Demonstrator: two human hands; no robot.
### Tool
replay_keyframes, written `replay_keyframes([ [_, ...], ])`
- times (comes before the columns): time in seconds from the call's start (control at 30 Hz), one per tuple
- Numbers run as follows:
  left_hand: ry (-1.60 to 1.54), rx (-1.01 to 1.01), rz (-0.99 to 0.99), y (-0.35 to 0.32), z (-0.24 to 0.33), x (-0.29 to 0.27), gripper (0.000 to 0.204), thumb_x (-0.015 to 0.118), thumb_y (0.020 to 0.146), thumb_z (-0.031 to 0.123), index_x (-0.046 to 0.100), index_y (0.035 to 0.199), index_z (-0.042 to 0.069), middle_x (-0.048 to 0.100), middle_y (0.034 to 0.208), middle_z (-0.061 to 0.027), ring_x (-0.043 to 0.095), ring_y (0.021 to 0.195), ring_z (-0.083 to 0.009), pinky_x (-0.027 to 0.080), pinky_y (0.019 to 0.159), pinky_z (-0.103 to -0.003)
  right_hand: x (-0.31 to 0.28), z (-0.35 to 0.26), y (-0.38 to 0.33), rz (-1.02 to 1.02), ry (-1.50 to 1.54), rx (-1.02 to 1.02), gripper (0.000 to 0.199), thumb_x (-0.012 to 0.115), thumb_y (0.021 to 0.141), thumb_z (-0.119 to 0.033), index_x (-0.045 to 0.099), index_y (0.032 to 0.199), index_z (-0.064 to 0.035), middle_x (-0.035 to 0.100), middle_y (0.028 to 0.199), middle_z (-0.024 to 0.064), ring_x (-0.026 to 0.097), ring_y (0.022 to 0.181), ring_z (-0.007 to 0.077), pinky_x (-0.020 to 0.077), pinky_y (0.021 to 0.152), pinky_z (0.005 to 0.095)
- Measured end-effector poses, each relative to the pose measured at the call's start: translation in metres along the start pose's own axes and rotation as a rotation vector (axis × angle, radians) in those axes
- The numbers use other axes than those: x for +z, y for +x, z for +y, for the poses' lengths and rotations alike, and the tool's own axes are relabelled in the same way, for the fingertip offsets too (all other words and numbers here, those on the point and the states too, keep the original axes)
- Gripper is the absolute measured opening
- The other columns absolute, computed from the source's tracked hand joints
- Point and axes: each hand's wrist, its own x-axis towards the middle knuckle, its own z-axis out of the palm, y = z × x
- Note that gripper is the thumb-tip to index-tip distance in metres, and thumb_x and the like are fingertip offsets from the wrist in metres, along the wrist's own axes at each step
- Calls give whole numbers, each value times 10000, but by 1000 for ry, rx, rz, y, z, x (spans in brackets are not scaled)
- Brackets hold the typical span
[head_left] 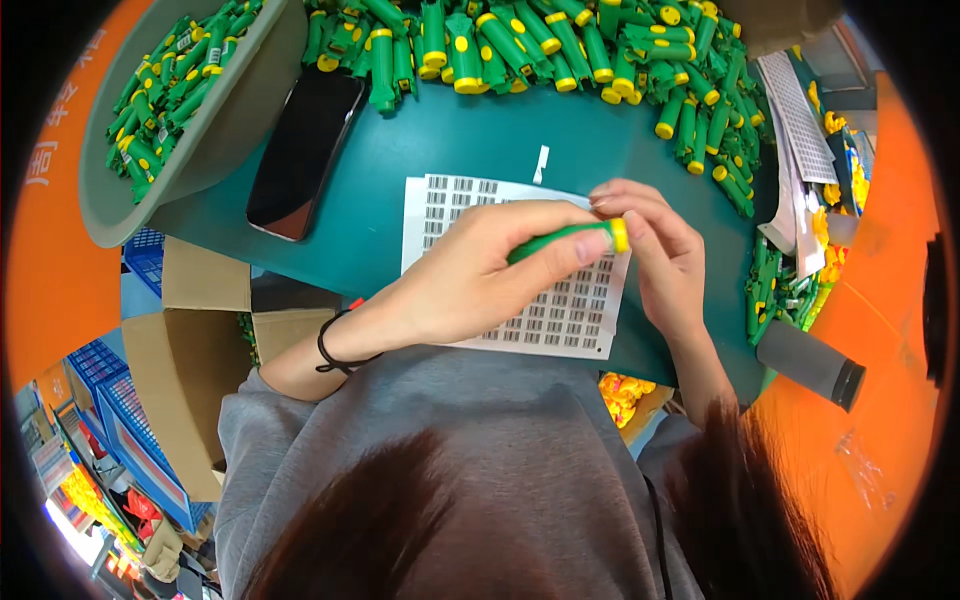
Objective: The person is manually applying small white rectangular labels from a sheet onto green and yellow cylindrical toy parts at a factory workbench.
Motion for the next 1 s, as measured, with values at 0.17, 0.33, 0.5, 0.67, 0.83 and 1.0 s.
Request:
replay_keyframes([
  [0.17, 394, 204, 727, -36, 25, -85, 243, 516, 1019, 174, 673, 1052, -8, 673, 901, -102, 603, 803, -128, 475, 728, -270, -39, 3, 11, 182, -418, -32, 206, 553, 994, -86, 685, 1127, 0, 620, 1218, 107, 590, 1107, 175, 489, 924, 307],
  [0.33, 1284, 402, 1291, -57, 78, -165, 327, 542, 1017, 198, 632, 1234, -30, 691, 1099, -133, 641, 997, -232, 474, 924, -320, -67, -5, 68, 101, -1224, -469, 363, 599, 838, 53, 690, 1154, -101, 604, 1227, 80, 593, 1117, 241, 490, 913, 343],
  [0.5, 1057, 400, 607, -26, 49, -91, 142, 724, 857, 72, 736, 994, 35, 699, 1083, -77, 631, 996, -217, 497, 837, -320, -72, 9, 116, 5, -1423, -762, 418, 647, 761, 47, 654, 1151, -101, 598, 1233, 73, 602, 1073, 295, 512, 909, 395],
  [0.67, 951, 250, 358, -12, -19, -54, 163, 774, 800, 146, 751, 953, 96, 660, 932, -51, 602, 887, -249, 493, 761, -348, -48, -2, 79, 217, -425, -371, 276, 628, 885, 42, 601, 1144, -47, 553, 1274, 82, 615, 975, 193, 520, 831, 327],
  [0.83, 1049, 327, 316, -11, -41, -55, 138, 779, 770, 157, 747, 895, 108, 645, 926, 19, 572, 896, -199, 448, 764, -334, -32, 10, 9, 159, 95, -94, 275, 617, 872, 71, 552, 1119, -31, 532, 1213, 116, 568, 870, 141, 490, 781, 257],
  [1.0, 1110, 417, 329, -6, -47, -49, 106, 778, 754, 136, 723, 839, 106, 646, 923, 12, 581, 885, -206, 450, 744, -342, -9, 35, -22, 132, 156, -39, 330, 639, 857, 88, 552, 1155, -24, 533, 1208, 115, 561, 1039, 162, 495, 856, 275],
])
